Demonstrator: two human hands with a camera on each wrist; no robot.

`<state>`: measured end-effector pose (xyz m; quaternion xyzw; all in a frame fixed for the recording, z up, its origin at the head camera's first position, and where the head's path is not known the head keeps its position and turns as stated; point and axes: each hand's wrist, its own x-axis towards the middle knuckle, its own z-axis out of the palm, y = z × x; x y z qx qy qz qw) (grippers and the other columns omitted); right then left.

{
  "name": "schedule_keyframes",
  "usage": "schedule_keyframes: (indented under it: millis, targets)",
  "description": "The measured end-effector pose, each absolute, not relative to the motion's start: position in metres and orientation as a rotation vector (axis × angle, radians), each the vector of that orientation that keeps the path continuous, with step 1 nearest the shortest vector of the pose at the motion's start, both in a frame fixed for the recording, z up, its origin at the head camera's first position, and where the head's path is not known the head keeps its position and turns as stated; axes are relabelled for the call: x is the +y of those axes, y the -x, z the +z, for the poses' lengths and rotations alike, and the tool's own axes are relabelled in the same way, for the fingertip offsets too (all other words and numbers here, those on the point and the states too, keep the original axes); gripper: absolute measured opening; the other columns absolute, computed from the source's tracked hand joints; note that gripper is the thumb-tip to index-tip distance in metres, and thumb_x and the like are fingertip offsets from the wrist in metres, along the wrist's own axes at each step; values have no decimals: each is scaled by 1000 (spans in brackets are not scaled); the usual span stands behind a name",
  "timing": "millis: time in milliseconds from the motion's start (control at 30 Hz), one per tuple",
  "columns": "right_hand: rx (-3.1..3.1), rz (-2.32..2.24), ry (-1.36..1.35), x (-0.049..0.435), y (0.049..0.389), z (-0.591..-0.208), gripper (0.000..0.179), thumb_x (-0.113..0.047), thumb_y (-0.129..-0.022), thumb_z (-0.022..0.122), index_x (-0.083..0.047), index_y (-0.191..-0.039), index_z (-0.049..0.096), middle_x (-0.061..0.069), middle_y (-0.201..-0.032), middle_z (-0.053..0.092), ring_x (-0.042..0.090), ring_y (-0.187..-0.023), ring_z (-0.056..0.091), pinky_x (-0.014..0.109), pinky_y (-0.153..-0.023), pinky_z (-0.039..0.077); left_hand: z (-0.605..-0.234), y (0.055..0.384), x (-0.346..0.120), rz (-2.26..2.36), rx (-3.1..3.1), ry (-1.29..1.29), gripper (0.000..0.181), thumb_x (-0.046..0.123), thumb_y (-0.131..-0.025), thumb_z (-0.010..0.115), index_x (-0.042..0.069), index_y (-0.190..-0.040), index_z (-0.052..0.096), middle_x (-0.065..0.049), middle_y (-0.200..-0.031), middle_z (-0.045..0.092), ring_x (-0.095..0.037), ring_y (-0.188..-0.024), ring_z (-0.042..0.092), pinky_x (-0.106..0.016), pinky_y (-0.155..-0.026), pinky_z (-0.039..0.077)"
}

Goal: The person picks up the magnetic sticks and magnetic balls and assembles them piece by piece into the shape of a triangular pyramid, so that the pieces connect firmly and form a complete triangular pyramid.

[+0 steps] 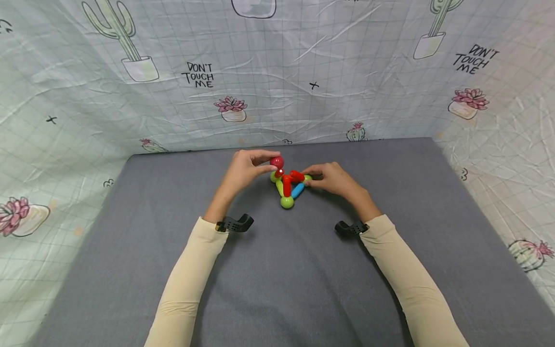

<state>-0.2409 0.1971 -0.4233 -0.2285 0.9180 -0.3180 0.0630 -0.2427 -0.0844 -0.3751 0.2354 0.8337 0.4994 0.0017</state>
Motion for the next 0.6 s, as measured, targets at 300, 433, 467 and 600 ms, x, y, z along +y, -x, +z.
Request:
schedule_keyframes:
  millis: [300, 433, 467, 600]
  targets:
    - [2776, -971, 676, 197, 242, -424, 34, -24, -96, 74, -9, -126, 73, 13, -119, 74, 26, -110, 70, 45, -92, 56, -376, 239, -74, 1497, 2548, -807, 37, 11, -87, 80, 8, -123, 75, -8, -119, 74, -17, -104, 73, -30, -87, 59]
    - [2779, -978, 691, 197, 241, -425, 35, -24, -96, 74, -8, -127, 72, 12, -120, 74, 26, -109, 70, 45, -92, 56, -379, 240, -70, 1478, 2515, -874, 36, 10, -86, 81, 8, -122, 76, -8, -118, 75, -17, -102, 74, -30, -86, 59]
    - [2780, -979, 697, 198, 241, -426, 35, -24, -96, 74, -8, -127, 72, 12, -120, 73, 26, -109, 70, 45, -92, 56, -380, 240, -69, 1469, 2513, -888, 36, 10, -86, 81, 8, -122, 76, -8, -117, 75, -17, -101, 74, -30, -87, 59]
    - [2778, -992, 705, 198, 241, -427, 35, -23, -96, 74, -7, -127, 71, 11, -121, 73, 26, -109, 70, 45, -93, 56, -381, 240, -64, 1409, 2539, -913, 36, 13, -87, 80, 9, -122, 75, -8, -118, 75, -17, -101, 73, -29, -87, 58]
